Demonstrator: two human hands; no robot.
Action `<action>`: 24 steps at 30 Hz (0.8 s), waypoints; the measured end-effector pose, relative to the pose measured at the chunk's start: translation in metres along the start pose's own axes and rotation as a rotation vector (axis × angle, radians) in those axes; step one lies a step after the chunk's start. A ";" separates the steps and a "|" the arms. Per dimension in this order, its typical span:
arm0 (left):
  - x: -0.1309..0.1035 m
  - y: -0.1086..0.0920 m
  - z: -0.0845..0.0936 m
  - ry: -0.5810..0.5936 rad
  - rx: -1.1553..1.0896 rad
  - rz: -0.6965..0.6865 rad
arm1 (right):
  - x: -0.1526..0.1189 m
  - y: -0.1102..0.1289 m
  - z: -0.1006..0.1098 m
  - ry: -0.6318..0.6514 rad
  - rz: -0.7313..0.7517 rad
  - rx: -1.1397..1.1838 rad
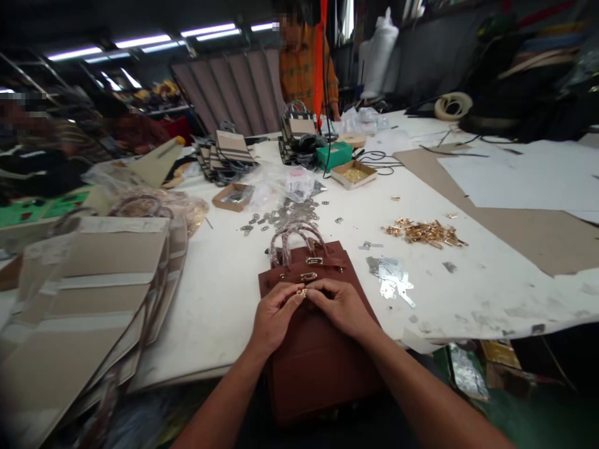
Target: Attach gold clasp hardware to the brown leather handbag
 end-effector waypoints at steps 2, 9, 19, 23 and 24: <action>0.000 0.000 -0.001 0.011 0.010 0.000 | 0.001 0.001 -0.001 -0.003 0.016 -0.040; 0.000 -0.006 -0.005 0.038 0.051 -0.041 | 0.000 0.006 0.000 -0.067 0.132 -0.157; 0.000 0.008 0.000 -0.004 -0.030 -0.015 | 0.000 0.014 -0.003 0.032 0.119 -0.035; -0.004 0.000 -0.001 0.009 0.021 -0.057 | 0.000 0.013 -0.001 0.000 0.135 -0.035; -0.006 -0.003 0.001 -0.012 0.056 -0.075 | 0.000 0.014 0.001 -0.036 0.155 -0.049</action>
Point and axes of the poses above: each hand's wrist, its own x-axis towards the middle knuckle, its own z-axis out of the back of the hand, y = z × x, the point moved 9 cm from there along x, towards the middle knuckle, and after that the axes turned 3 degrees about -y, right-handed, at the moved point
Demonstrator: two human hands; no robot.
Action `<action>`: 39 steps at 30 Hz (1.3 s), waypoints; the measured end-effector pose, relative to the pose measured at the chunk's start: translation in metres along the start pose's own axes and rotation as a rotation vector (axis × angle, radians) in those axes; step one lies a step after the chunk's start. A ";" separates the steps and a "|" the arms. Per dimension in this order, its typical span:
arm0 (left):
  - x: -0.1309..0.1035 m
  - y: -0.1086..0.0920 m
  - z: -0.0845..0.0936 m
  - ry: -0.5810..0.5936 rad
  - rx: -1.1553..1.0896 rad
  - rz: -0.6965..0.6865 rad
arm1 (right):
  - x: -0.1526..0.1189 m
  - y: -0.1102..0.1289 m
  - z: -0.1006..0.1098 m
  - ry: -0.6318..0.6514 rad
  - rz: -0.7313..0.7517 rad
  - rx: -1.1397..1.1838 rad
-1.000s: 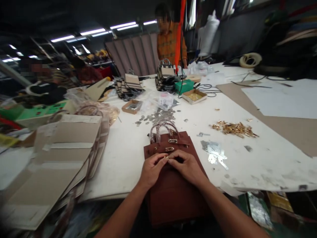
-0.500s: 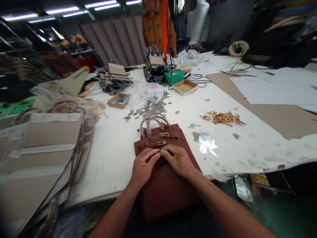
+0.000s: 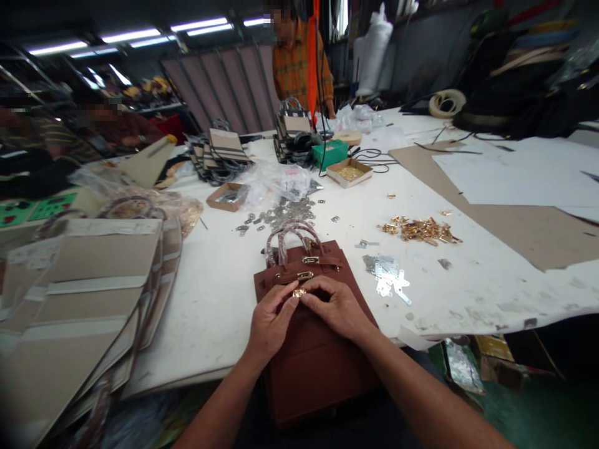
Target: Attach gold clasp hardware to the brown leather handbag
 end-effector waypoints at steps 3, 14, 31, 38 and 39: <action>-0.008 -0.003 0.022 -0.189 0.188 -0.020 | 0.001 0.003 0.012 -0.172 0.071 -0.110; -0.002 0.023 0.049 -0.230 0.449 0.240 | 0.019 0.015 -0.013 -0.013 0.029 -0.178; 0.014 0.025 0.019 -0.312 -0.794 0.716 | 0.024 0.019 0.042 -0.101 -0.014 -0.063; 0.015 0.020 -0.011 -0.007 -1.145 0.880 | 0.039 0.043 0.047 0.012 0.229 -0.438; 0.016 0.023 -0.013 -0.002 -1.179 0.879 | 0.042 0.045 0.046 0.039 0.255 -0.477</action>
Point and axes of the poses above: each hand's wrist, its own x-axis towards the middle knuckle, its own z-axis out of the back of the hand, y = z × x, the point moved 9 cm from there along x, towards the middle knuckle, and after that the axes turned 3 degrees about -y, right-handed, at the moved point
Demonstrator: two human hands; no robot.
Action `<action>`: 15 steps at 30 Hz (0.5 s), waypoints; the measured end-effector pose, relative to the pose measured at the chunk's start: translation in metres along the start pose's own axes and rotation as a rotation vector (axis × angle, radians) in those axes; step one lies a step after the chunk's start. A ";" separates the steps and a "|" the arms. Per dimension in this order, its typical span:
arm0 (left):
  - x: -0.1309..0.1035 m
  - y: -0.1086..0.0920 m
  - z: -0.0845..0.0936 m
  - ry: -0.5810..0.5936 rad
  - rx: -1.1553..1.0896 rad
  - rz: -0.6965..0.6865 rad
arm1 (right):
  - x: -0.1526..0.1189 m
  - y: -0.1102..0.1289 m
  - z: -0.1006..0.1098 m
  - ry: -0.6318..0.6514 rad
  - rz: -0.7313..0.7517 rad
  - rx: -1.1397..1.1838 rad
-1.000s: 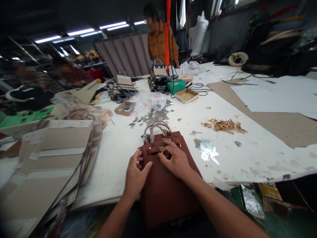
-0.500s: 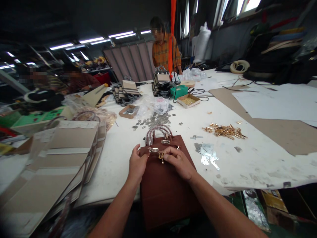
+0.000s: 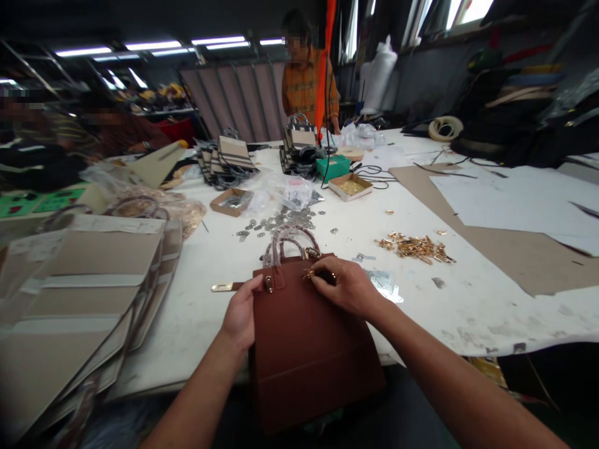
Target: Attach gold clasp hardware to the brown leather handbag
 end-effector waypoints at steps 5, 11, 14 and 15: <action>0.017 0.003 0.013 0.028 -0.105 -0.024 | 0.012 0.005 -0.006 0.130 0.128 -0.101; 0.028 0.007 0.025 0.041 -0.146 -0.005 | 0.019 -0.004 -0.014 0.190 0.139 -0.130; 0.031 0.010 0.028 0.037 -0.157 0.008 | 0.021 -0.008 -0.020 0.222 0.131 -0.139; 0.031 0.012 0.029 0.032 -0.154 0.019 | 0.022 -0.009 -0.021 0.230 0.131 -0.143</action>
Point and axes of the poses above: each hand's wrist, its own x-axis towards the middle knuckle, its own z-axis out of the back of the hand, y = z × x, the point moved 9 cm from there along x, towards the middle knuckle, and after that the axes turned 3 degrees about -y, right-handed, at the moved point
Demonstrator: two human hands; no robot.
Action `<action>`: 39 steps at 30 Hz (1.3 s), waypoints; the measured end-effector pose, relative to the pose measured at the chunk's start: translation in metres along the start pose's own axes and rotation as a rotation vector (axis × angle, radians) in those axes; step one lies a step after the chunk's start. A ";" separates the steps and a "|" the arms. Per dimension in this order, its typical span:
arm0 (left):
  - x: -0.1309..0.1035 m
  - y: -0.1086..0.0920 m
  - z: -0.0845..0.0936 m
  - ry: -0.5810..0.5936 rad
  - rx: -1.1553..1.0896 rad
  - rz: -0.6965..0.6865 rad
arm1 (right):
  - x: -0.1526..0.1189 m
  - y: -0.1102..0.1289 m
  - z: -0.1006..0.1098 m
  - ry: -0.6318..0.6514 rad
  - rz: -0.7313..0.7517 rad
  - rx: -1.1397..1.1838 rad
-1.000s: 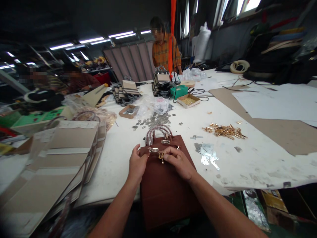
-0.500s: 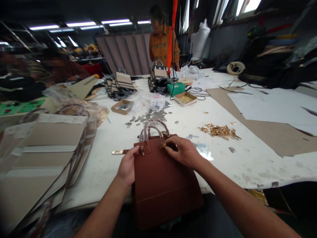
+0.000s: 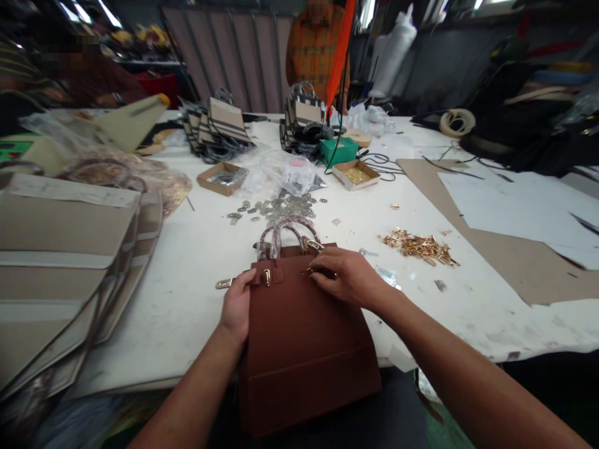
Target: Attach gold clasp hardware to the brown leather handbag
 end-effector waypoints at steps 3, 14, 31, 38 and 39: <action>0.000 0.004 0.002 -0.014 0.010 0.027 | 0.005 -0.001 -0.003 0.015 0.002 -0.019; 0.002 0.009 -0.001 0.028 -0.013 0.051 | 0.013 0.000 -0.022 0.100 0.071 -0.168; 0.002 0.007 0.000 -0.021 -0.018 0.065 | 0.008 -0.012 -0.037 0.162 0.122 -0.245; 0.003 0.010 -0.002 0.019 -0.042 0.095 | 0.004 -0.011 -0.047 0.141 0.103 -0.431; 0.003 0.011 -0.002 0.026 -0.045 0.096 | 0.003 -0.010 -0.047 0.135 0.099 -0.439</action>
Point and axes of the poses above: each hand's wrist, its own x-axis towards the middle knuckle, its own z-axis out of the back of the hand, y = z × x, the point moved 9 cm from there along x, towards the middle knuckle, and after that the axes turned 3 degrees about -y, right-handed, at the moved point
